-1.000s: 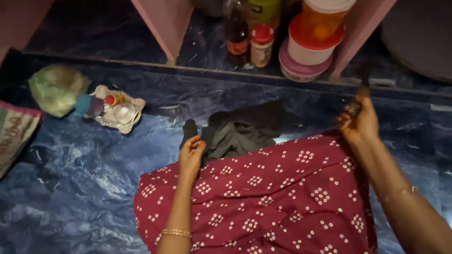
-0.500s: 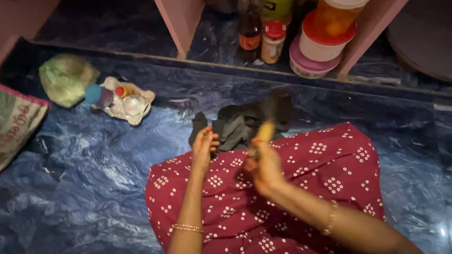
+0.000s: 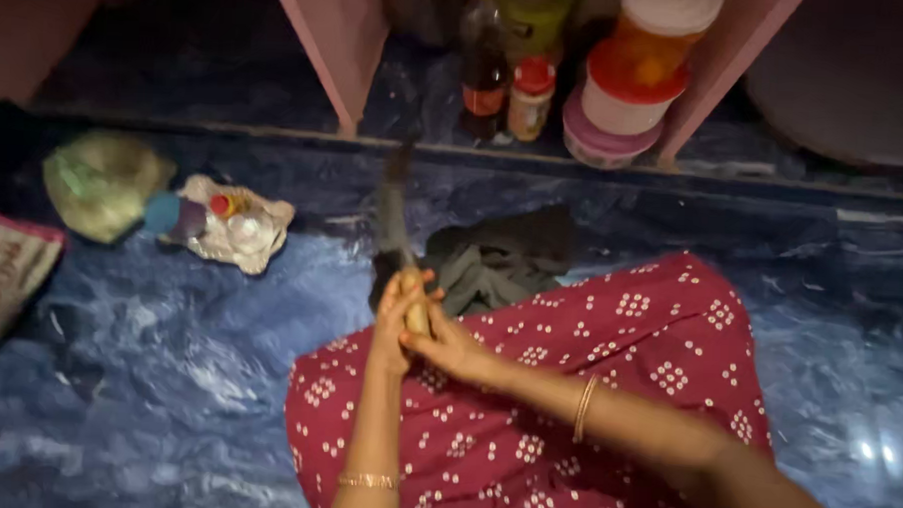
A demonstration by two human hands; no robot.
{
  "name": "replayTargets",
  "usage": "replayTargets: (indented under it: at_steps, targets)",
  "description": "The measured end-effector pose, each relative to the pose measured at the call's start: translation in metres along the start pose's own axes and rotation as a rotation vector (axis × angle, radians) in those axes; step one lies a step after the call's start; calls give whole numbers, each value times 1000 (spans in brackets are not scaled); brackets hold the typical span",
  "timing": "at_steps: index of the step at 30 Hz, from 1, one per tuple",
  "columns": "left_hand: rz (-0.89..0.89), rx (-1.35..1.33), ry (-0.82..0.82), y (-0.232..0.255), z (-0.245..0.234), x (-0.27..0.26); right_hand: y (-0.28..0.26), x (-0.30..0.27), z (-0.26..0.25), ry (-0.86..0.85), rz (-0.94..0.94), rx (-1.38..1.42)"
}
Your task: The person sits on the floor and scrubs a round wooden cutting board with a dark cloth. They wipe both the top and bottom surfaces, turning the board over to clean the edges and underside thoroughly.
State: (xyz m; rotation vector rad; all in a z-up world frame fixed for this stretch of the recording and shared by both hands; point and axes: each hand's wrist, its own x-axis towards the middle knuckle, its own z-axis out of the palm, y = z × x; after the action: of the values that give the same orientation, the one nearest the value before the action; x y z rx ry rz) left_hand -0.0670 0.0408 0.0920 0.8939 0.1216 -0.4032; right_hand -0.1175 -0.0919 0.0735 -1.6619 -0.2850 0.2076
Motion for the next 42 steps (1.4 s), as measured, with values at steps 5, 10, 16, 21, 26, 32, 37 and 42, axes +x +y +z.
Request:
replayTargets:
  at_steps: [5, 10, 16, 21, 26, 32, 37, 42]
  targets:
    - [22, -91, 38, -6, 0, 9, 18, 34, -77, -50, 410, -230]
    - [3, -126, 199, -12, -18, 17, 55, 53, -114, 89, 51, -634]
    - [-15, -94, 296, -11, -25, 15, 76, 40, -94, -95, 236, -960]
    - [-90, 61, 228, -13, -11, 14, 91, 36, -128, 347, 180, -1042]
    - [-245, 132, 135, -12, -1, 15, 59, 41, -213, 823, -287, -455]
    - [-458, 317, 71, -9, -2, 27, 8, 37, -213, 634, -325, -162]
    - [-531, 399, 30, -7, -2, 27, -5, 40, -152, 270, -264, -566]
    - [-582, 500, -19, -1, -1, 23, -18, 65, -104, -106, -81, -908]
